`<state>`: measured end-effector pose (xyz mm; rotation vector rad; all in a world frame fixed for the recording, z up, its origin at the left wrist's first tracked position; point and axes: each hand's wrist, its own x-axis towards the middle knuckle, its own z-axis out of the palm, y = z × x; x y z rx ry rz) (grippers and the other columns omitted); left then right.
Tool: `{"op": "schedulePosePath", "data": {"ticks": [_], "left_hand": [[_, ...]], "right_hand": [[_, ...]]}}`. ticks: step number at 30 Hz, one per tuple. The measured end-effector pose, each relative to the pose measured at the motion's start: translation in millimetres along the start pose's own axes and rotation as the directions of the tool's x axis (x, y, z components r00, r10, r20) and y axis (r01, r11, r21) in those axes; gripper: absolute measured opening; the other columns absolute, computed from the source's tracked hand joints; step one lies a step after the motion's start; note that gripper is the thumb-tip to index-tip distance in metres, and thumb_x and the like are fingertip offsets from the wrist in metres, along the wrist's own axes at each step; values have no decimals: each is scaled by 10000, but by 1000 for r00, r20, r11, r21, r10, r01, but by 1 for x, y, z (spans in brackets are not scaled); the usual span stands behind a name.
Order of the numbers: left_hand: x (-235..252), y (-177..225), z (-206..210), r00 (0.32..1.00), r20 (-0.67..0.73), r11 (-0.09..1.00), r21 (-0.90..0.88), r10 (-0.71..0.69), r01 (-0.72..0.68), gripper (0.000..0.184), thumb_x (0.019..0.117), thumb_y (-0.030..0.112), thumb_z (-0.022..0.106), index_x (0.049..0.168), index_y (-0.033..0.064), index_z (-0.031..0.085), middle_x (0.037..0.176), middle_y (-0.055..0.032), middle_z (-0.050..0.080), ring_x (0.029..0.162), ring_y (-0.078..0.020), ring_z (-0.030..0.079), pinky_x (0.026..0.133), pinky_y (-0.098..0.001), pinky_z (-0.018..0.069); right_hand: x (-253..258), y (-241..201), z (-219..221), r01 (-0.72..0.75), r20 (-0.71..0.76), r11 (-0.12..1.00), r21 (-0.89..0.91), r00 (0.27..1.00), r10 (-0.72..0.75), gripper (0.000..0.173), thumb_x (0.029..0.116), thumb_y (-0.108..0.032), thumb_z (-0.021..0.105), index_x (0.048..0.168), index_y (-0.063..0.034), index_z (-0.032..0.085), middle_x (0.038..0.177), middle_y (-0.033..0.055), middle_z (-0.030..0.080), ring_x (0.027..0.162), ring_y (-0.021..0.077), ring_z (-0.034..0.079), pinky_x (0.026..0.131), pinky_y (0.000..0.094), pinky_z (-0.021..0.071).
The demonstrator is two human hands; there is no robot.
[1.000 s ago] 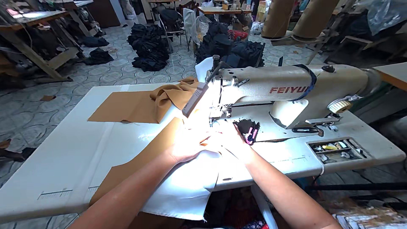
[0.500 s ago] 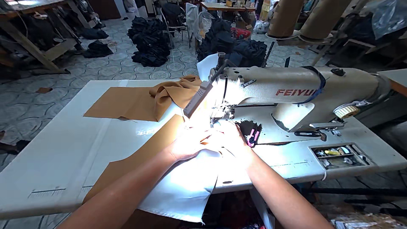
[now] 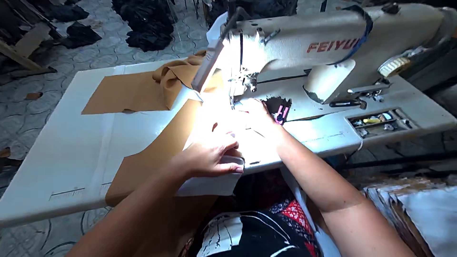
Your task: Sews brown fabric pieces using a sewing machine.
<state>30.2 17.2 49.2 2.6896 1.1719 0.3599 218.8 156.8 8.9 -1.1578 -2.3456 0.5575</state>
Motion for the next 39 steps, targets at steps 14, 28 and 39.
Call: {"op": "schedulePosePath", "data": {"ticks": [14, 28, 39], "left_hand": [[-37, 74, 91, 788, -521, 870, 159, -327, 467, 486, 735, 381, 823, 1059, 29, 733, 1069, -192, 717, 1069, -441, 661, 878, -601, 507], [-39, 77, 77, 776, -507, 911, -43, -374, 411, 501, 788, 43, 572, 1265, 91, 717, 1090, -140, 733, 1074, -357, 685, 918, -570, 512], [-37, 77, 79, 806, -465, 906, 22, -366, 424, 394, 835, 44, 556, 1129, 166, 788, 1097, -163, 723, 1088, -403, 663, 886, -600, 494]], "right_hand": [[-164, -33, 43, 140, -481, 989, -50, 865, -147, 305, 860, -1, 583, 1030, -110, 811, 999, 132, 695, 1027, 322, 638, 952, 495, 489], [-138, -43, 26, 100, -259, 992, -71, 959, -116, 364, 843, 26, 614, 1114, -133, 797, 1099, 226, 682, 1159, 457, 597, 976, 630, 452], [-136, -44, 20, 80, -243, 991, -112, 964, -106, 372, 835, 42, 639, 1097, -159, 810, 1081, 219, 693, 1167, 455, 599, 1001, 629, 440]]}}
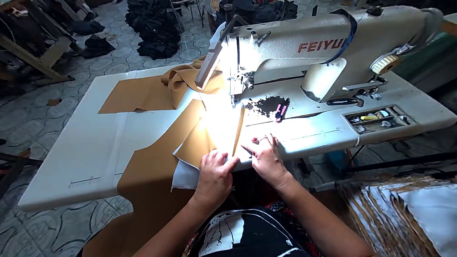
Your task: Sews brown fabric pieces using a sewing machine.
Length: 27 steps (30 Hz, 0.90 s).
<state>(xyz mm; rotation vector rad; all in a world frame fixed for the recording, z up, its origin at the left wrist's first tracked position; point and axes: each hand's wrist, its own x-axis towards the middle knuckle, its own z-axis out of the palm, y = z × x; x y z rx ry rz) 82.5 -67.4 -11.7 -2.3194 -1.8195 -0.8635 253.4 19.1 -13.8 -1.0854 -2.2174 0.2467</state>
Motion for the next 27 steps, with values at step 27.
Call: {"op": "schedulePosePath", "data": {"ticks": [27], "left_hand": [[4, 13, -3, 998, 14, 978, 199, 62, -64, 385, 751, -24, 642, 1092, 83, 787, 877, -112, 725, 892, -319, 708, 810, -532, 502]], "right_hand": [[-3, -1, 3, -10, -14, 1000, 11, 1000, 10, 400, 834, 51, 625, 1115, -170, 805, 1048, 209, 699, 1141, 450, 614, 985, 631, 444]]}}
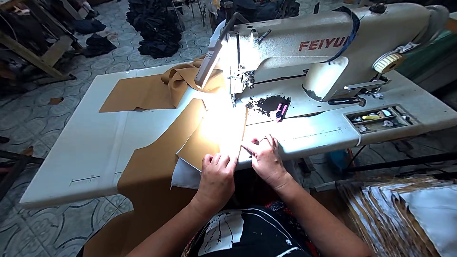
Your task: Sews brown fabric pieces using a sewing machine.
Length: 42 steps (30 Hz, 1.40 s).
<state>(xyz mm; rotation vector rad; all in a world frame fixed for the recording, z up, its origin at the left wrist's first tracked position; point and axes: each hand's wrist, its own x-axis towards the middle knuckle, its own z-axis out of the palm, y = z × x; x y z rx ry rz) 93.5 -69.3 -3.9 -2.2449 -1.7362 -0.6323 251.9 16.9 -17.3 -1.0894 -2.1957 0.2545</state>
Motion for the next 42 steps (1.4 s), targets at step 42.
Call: {"op": "schedulePosePath", "data": {"ticks": [42], "left_hand": [[19, -4, 12, 991, 19, 975, -179, -134, 135, 436, 918, 374, 605, 1229, 103, 745, 1287, -96, 716, 1238, -389, 649, 950, -796, 406]], "right_hand": [[11, 19, -8, 174, 77, 983, 49, 981, -178, 411, 806, -17, 601, 1090, -215, 822, 977, 151, 726, 1032, 396, 673, 970, 638, 469]]}}
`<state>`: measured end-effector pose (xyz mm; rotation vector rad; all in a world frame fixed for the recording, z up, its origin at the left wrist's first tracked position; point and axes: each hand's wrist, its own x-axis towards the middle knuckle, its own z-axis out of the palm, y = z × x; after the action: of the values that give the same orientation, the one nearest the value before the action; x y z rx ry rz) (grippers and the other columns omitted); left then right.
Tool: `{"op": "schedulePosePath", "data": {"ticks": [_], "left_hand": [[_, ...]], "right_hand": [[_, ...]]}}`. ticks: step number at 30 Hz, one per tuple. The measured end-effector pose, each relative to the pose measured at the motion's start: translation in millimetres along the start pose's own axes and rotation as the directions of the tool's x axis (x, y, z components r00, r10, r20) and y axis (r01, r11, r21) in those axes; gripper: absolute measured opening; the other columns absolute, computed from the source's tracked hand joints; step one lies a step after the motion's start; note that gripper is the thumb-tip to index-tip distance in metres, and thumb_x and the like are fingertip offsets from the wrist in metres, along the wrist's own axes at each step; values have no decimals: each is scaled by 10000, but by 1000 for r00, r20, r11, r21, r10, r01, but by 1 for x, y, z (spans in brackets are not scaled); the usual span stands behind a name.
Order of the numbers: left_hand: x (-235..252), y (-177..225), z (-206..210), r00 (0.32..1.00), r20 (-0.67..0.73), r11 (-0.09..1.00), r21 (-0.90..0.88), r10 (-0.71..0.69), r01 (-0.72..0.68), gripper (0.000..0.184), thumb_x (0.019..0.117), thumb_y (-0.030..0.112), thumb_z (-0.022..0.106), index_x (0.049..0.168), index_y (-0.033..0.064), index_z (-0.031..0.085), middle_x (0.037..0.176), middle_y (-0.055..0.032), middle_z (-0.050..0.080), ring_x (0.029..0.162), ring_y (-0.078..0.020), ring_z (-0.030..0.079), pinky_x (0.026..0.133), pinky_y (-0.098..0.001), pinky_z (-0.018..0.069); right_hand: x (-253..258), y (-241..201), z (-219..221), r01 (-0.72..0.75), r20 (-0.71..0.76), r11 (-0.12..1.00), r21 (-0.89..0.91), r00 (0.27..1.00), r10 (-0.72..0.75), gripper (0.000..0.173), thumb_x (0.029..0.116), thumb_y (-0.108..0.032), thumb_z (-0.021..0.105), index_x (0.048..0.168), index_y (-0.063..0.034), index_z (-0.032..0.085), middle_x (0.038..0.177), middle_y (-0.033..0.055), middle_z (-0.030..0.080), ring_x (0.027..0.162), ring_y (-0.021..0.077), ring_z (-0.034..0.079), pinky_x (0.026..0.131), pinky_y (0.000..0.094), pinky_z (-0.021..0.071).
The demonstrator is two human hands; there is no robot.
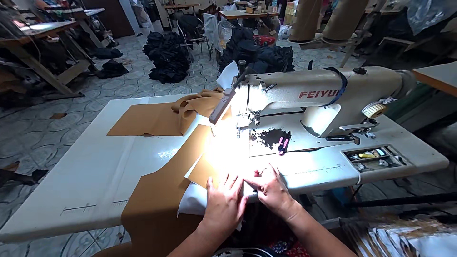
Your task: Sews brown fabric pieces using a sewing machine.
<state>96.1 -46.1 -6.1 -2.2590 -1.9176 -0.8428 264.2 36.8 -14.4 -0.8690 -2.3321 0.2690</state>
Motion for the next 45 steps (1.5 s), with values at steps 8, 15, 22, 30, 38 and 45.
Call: {"op": "schedulePosePath", "data": {"ticks": [8, 15, 22, 30, 38, 45], "left_hand": [[16, -8, 8, 998, -15, 998, -17, -57, 57, 362, 877, 187, 586, 1183, 114, 765, 1269, -89, 722, 1213, -378, 664, 926, -804, 407], [62, -26, 1, 969, 219, 993, -17, -114, 121, 376, 939, 151, 550, 1268, 130, 731, 1346, -99, 675, 1278, -378, 590, 986, -672, 406], [106, -49, 7, 946, 298, 991, -12, -127, 137, 335, 976, 157, 541, 1242, 102, 736, 1364, -134, 648, 1275, -388, 574, 1009, -652, 409], [125, -59, 11, 945, 303, 991, 5, -126, 131, 297, 974, 158, 573, 1215, 129, 745, 1290, -102, 666, 1239, -353, 580, 993, -633, 421], [144, -66, 14, 939, 305, 985, -14, -161, 173, 273, 997, 162, 563, 1200, 91, 731, 1269, -127, 654, 1229, -370, 569, 997, -654, 392], [148, -65, 17, 935, 311, 984, -8, -169, 180, 297, 985, 167, 605, 1252, 90, 710, 1309, -144, 631, 1277, -375, 541, 1006, -637, 411]], "right_hand": [[20, 5, -6, -46, 85, 999, 2, 995, 45, 410, 824, -6, 626, 1120, -218, 817, 995, 156, 723, 1085, 393, 651, 1001, 625, 449], [66, 14, -14, -167, 318, 985, -51, 932, 174, 346, 934, -68, 560, 1190, -148, 778, 1280, 178, 674, 1317, 377, 539, 1138, 589, 327], [107, 27, -3, -167, 323, 977, -131, 925, 201, 274, 946, -42, 624, 1176, -93, 765, 1283, 189, 659, 1327, 394, 513, 1116, 584, 356], [107, 43, 18, -234, 215, 969, -77, 945, 245, 294, 936, -93, 665, 1211, -139, 760, 1261, 197, 664, 1317, 385, 533, 1112, 535, 411], [99, 46, 23, -142, -186, 988, 59, 971, 151, 184, 858, 15, 684, 1018, 19, 775, 1037, 206, 733, 1025, 361, 697, 958, 495, 542], [101, 50, 23, -169, -165, 985, 29, 971, 171, 149, 864, 38, 673, 973, 47, 774, 993, 218, 732, 989, 346, 704, 940, 461, 552]]}}
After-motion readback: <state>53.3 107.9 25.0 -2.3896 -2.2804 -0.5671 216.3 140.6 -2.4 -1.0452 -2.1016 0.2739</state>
